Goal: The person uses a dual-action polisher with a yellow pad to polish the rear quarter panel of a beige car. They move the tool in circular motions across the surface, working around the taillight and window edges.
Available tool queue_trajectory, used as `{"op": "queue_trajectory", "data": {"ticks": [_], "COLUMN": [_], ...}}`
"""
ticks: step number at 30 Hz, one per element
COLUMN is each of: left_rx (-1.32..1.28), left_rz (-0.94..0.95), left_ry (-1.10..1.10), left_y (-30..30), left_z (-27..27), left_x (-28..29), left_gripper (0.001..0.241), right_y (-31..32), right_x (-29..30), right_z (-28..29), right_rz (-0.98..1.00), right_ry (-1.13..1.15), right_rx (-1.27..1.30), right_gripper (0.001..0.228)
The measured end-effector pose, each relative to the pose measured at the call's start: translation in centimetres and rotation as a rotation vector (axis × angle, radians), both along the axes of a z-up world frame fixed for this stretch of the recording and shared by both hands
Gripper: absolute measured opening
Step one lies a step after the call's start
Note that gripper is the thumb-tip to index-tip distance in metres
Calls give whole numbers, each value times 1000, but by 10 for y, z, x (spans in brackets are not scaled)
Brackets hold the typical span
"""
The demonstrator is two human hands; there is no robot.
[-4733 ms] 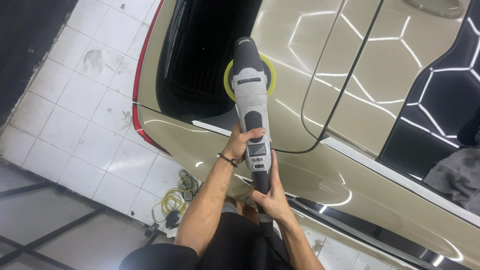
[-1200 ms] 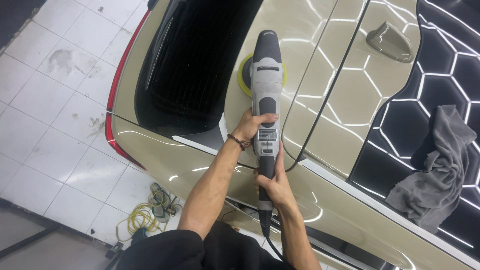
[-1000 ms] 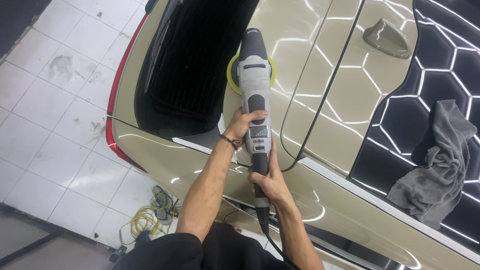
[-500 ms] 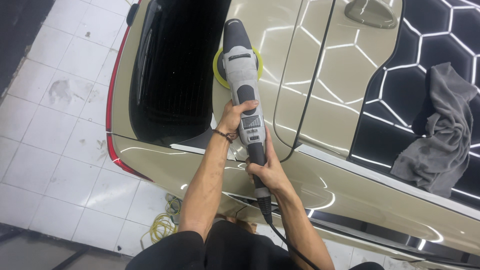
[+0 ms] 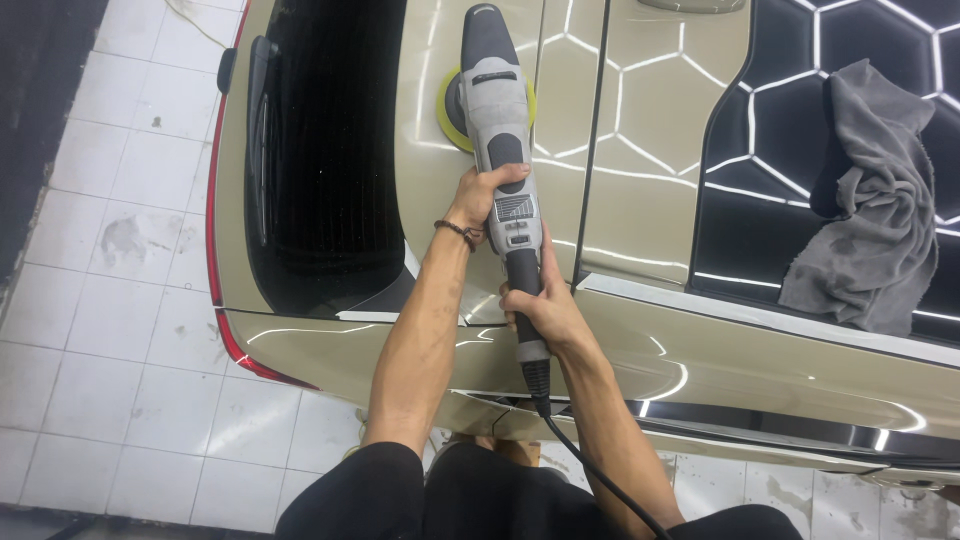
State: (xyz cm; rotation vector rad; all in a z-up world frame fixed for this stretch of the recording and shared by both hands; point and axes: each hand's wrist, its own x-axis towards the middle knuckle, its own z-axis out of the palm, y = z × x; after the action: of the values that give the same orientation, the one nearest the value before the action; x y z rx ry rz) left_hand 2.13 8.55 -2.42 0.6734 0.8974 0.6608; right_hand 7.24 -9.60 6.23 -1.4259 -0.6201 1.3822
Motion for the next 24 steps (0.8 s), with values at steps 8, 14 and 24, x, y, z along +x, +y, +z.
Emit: {"op": "queue_trajectory", "data": {"ticks": [8, 14, 24], "left_rx": [-53, -68, -63], "left_rz": [57, 157, 227], "left_ry": [2, 36, 72], "left_y": [18, 17, -10], "left_z": [-10, -15, 8], "left_x": [-31, -67, -93], "left_gripper": [51, 51, 48], "right_y": [16, 25, 14], "right_x": [-22, -40, -52], "right_z": [-13, -1, -3], "right_rz": [53, 149, 219], "right_ry": [22, 40, 39], "right_rx": [11, 13, 14], "right_gripper": [121, 120, 119]}}
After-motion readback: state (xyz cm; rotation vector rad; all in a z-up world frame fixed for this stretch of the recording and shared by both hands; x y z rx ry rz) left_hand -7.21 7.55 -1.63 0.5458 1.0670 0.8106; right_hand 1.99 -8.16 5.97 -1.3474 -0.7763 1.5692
